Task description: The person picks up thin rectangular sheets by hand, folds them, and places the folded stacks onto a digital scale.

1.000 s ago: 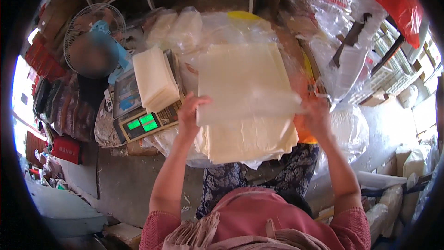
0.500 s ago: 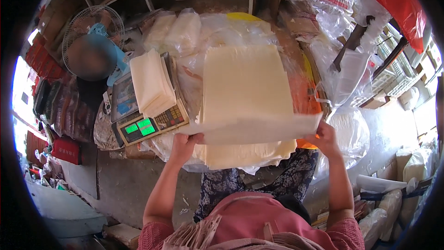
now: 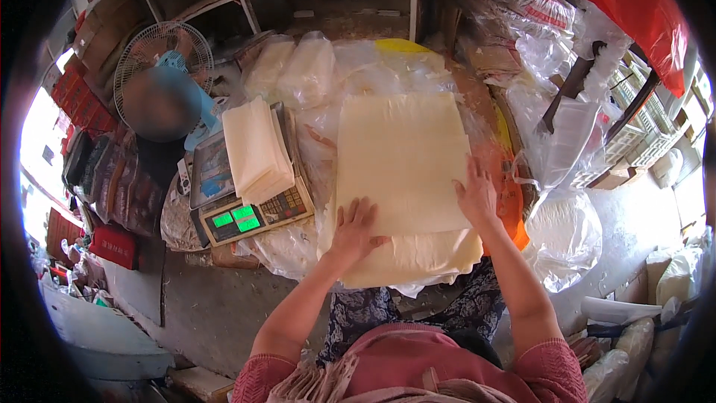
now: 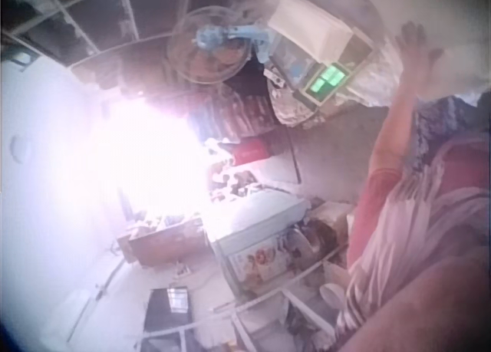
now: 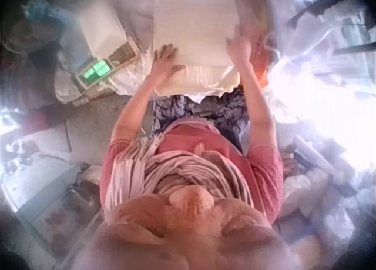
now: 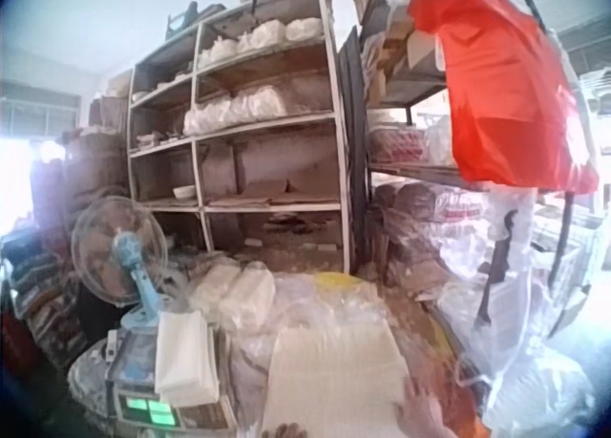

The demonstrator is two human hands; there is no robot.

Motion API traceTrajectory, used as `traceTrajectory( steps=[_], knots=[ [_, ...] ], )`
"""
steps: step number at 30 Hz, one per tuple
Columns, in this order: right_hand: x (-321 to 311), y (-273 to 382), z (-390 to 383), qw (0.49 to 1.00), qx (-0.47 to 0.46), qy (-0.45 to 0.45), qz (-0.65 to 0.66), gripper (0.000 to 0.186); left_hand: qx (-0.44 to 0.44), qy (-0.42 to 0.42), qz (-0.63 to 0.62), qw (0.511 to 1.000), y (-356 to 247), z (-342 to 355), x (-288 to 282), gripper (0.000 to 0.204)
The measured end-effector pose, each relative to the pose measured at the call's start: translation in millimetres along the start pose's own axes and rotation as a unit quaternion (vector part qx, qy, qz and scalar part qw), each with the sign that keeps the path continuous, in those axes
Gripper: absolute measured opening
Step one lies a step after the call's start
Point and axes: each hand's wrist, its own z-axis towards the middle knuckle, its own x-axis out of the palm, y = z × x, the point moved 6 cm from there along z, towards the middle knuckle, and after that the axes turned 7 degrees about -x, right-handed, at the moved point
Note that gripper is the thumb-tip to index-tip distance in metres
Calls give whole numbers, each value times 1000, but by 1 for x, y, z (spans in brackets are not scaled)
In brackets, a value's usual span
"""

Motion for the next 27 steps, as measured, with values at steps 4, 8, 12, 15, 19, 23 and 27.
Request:
traceTrajectory(
  steps=[4,8,12,15,19,23,27],
  knots=[
    [50,10,-47,963,-246,11,-111,57,19,-17,-12,1000,-8,3,-9,62],
    [59,25,-49,966,-204,130,-89,52,55,-6,28,998,20,5,-21,52],
    [25,108,-67,951,-292,96,20,48,-35,-18,-28,999,5,0,-74,35],
    [17,133,-62,930,-364,45,7,54,-45,-85,-110,989,-24,0,-108,41],
    [-58,149,-91,838,-533,-25,113,51,-196,-255,-500,804,69,-26,-67,88],
    [-25,79,-110,894,-418,95,134,40,-100,-201,-484,846,44,-44,-63,75],
    [29,-12,-95,904,-118,172,374,30,-114,59,-294,947,32,-30,-45,45]
  ],
)
